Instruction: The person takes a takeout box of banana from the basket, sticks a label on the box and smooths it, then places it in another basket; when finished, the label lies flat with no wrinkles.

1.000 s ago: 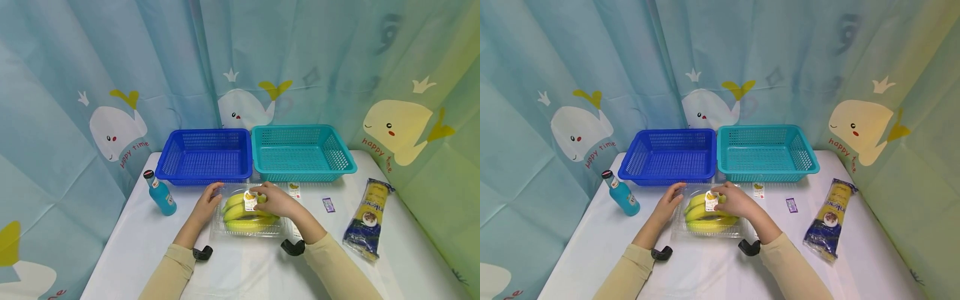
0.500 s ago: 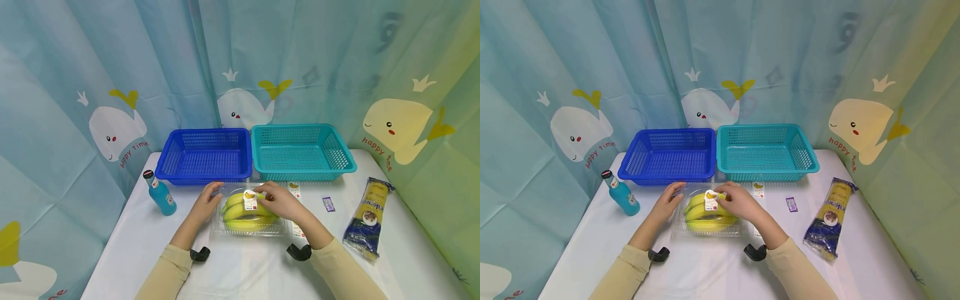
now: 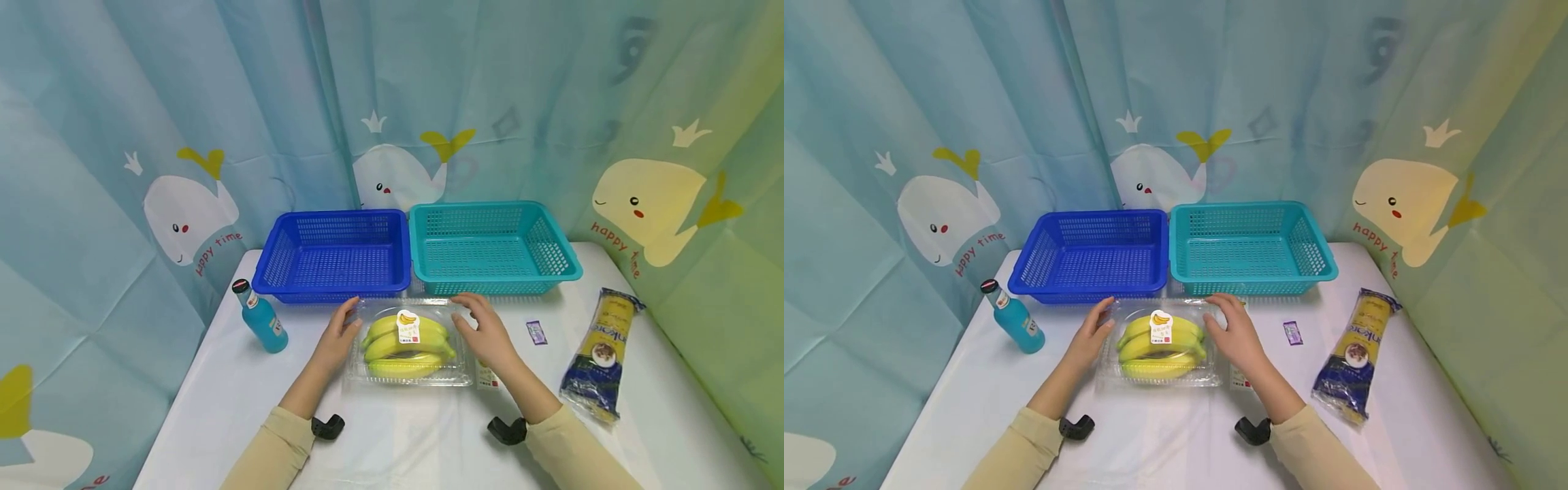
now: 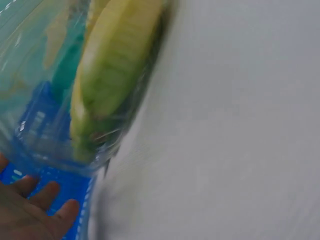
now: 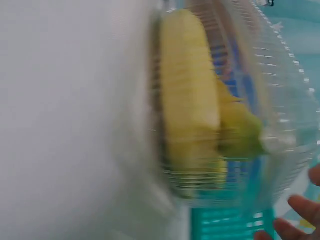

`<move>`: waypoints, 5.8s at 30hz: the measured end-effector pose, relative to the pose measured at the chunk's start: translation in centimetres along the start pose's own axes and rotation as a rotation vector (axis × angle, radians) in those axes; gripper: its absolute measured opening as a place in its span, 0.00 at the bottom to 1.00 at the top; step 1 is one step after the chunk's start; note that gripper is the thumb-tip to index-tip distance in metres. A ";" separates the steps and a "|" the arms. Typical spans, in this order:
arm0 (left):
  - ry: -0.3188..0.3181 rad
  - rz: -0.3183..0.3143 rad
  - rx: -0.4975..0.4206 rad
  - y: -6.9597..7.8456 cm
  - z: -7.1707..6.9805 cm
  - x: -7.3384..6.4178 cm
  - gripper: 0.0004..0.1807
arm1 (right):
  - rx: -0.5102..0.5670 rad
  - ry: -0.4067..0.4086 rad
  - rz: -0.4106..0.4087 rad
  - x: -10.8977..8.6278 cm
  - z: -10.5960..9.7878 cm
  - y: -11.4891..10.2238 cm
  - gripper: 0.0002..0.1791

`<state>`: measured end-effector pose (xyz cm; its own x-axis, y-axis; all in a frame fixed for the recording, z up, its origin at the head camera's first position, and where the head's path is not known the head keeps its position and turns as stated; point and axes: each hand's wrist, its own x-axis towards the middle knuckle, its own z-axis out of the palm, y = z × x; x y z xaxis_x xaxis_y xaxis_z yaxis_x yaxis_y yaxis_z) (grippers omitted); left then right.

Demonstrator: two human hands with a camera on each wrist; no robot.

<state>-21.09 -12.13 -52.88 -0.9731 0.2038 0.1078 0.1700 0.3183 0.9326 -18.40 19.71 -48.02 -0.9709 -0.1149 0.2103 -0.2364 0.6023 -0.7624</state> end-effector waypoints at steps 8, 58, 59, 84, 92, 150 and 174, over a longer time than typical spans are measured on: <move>-0.010 0.010 -0.095 -0.3 0.8 -0.6 0.32 | 0.286 -0.063 0.187 -0.8 1.6 0.8 0.32; 0.078 0.041 -0.293 3.2 1.9 -2.0 0.33 | 0.531 -0.009 0.210 -1.2 0.8 -1.1 0.29; 0.075 0.050 -0.304 3.4 1.9 -2.1 0.33 | 0.531 -0.012 0.205 -1.2 0.6 -1.3 0.29; 0.158 0.122 -0.291 10.3 2.5 2.5 0.28 | 0.540 0.182 0.201 2.5 -5.6 -3.6 0.26; 0.242 0.080 -0.232 11.1 3.7 5.1 0.22 | 0.560 0.319 0.283 3.9 -7.1 -3.2 0.18; 0.028 -0.246 -0.057 13.5 9.7 17.4 0.29 | 0.335 0.316 0.604 13.8 -13.9 4.8 0.30; -0.174 -0.360 0.023 13.0 13.2 19.0 0.39 | 0.465 -0.043 0.598 14.6 -13.7 6.3 0.50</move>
<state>-35.27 8.09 -43.21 -0.9303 0.2287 -0.2867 -0.1718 0.4187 0.8917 -33.54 32.59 -41.37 -0.9371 0.0900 -0.3373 0.3483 0.1773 -0.9205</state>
